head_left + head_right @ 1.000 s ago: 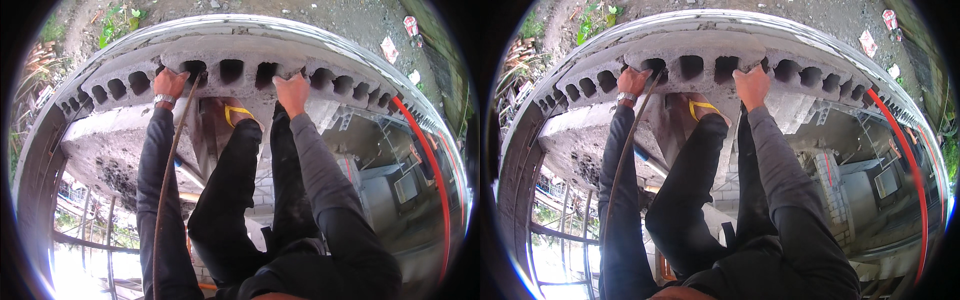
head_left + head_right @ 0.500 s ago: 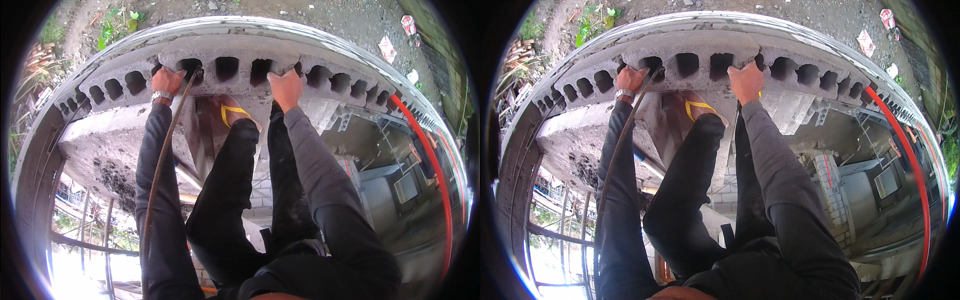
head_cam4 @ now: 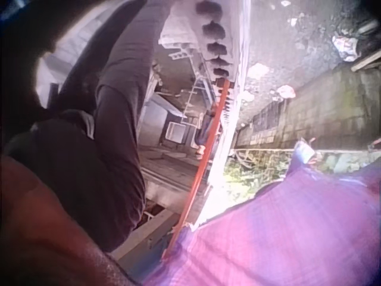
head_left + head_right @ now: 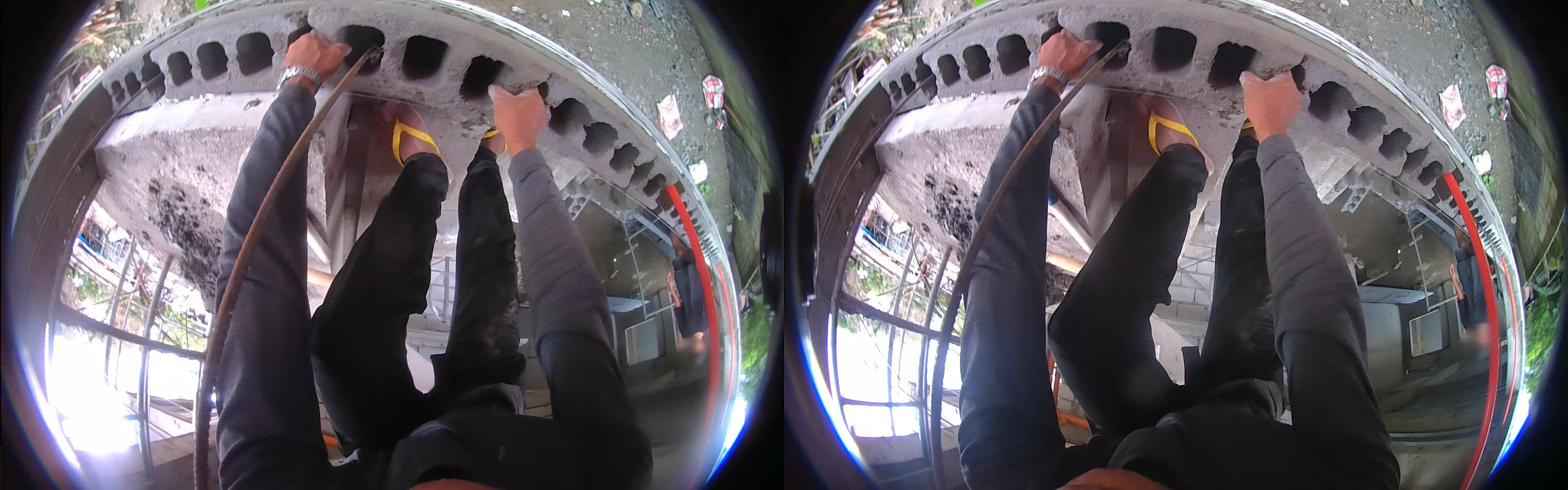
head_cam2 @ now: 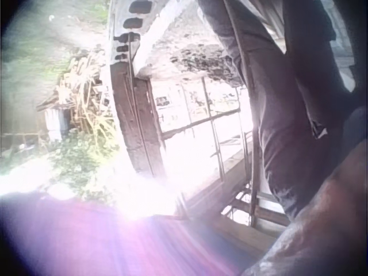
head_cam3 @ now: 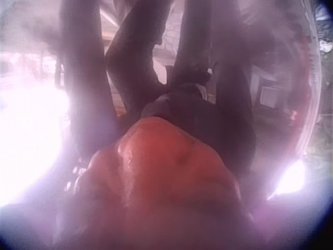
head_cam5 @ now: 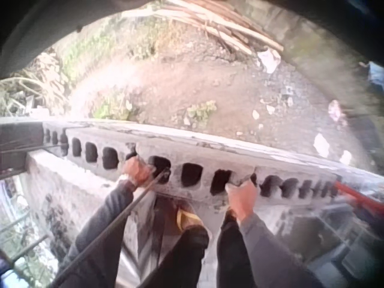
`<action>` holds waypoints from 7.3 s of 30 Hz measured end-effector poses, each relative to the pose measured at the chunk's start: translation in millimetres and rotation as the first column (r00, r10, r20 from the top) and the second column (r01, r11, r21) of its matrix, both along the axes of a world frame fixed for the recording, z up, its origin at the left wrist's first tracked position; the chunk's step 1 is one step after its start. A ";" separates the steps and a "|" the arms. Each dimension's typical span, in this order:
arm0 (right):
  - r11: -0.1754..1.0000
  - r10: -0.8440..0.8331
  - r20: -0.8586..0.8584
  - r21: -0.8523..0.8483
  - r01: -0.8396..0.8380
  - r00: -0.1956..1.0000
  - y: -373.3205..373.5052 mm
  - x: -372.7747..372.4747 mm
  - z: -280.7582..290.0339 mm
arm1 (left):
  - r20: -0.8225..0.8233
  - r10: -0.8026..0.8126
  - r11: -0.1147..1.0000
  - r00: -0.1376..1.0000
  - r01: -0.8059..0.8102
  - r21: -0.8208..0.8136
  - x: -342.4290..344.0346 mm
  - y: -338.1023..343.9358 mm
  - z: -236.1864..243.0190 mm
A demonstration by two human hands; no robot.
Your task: The person scoops mortar with a trowel and applies it to the top of a hollow concrete block. They then place another block on top, align it, and tap it into place. This process is repeated to build a curved wall.
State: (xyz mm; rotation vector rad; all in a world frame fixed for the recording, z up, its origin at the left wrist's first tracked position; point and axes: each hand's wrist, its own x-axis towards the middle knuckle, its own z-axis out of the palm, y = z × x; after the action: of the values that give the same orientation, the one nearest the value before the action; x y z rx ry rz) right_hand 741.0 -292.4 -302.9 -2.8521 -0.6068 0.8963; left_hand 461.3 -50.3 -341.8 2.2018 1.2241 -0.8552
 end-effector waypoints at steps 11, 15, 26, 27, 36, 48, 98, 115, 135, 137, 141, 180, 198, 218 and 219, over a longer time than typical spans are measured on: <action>0.998 0.064 -0.089 -0.023 -0.066 0.994 2.1 1.8 -10.5 | -0.034 -0.511 0.840 0.859 0.507 0.193 -44.0 -3.2 -36.7; 0.986 0.162 -0.070 0.044 -0.159 0.984 -5.9 7.5 -24.4 | 0.018 -0.648 0.736 0.761 0.620 0.272 -55.6 12.7 -42.2; 0.986 0.105 0.030 0.129 -0.108 0.994 -2.1 -9.5 -7.5 | 0.121 -0.788 0.614 0.603 0.763 0.200 -60.4 44.6 -33.0; 0.983 0.128 0.030 0.130 -0.131 0.991 -4.8 -6.6 -11.0 | 0.095 -0.786 0.616 0.611 0.761 0.202 -52.6 40.4 -25.2; 0.966 0.205 0.060 0.146 -0.212 0.977 -12.8 -1.6 -16.3 | 0.087 -0.767 0.640 0.636 0.746 0.186 -44.9 29.3 -26.2; 0.982 0.168 0.116 0.067 -0.176 0.979 -10.8 -2.4 -24.0 | 0.184 -0.690 0.724 0.700 0.670 0.163 -55.7 29.8 -31.9; 0.653 0.742 -0.359 0.195 -0.732 0.567 31.2 -55.7 34.1 | 0.084 -0.440 0.893 0.894 0.425 0.147 -40.9 -2.6 -3.3; 0.904 0.022 -0.221 0.420 0.075 0.975 -17.8 -13.4 44.8 | -0.012 -0.323 0.945 0.946 0.323 0.051 -30.3 -5.1 11.8; 0.934 0.312 -0.156 -0.129 -0.333 0.937 -22.6 11.8 21.0 | 0.133 -0.436 0.897 0.890 0.419 0.141 -47.7 0.4 -16.8; 0.928 0.319 -0.174 -0.140 -0.344 0.932 -18.2 15.2 24.3 | 0.180 -0.442 0.895 0.879 0.416 0.162 -49.2 0.0 -19.3; 0.932 0.327 -0.229 -0.082 -0.353 0.917 -13.2 13.8 27.2 | 0.179 -0.469 0.883 0.865 0.460 0.089 -64.5 -0.6 -20.6; 0.908 0.287 -0.249 -0.237 -0.345 0.925 10.1 7.9 23.3 | -0.033 0.191 0.981 0.981 -0.190 0.048 -31.1 -8.8 2.4; 0.880 0.400 -0.193 -0.191 -0.434 0.896 1.3 12.3 14.8 | 0.050 -0.388 0.919 0.920 0.383 0.095 -46.3 -8.2 0.8; 0.808 0.553 -0.212 -0.101 -0.581 0.806 -6.5 29.7 -5.2 | 0.044 0.204 0.963 0.978 -0.209 0.170 -24.3 -25.1 36.2; 0.770 0.611 -0.216 -0.063 -0.635 0.762 -3.2 25.2 -9.3 | 0.052 0.131 0.963 0.990 -0.139 0.230 -32.5 -25.8 36.6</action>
State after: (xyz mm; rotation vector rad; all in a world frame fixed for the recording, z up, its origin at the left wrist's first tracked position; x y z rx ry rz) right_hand 766.1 -295.6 -312.2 -2.6320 -1.5873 1.3044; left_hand 428.8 -76.1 -305.2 2.2697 1.5035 -0.6413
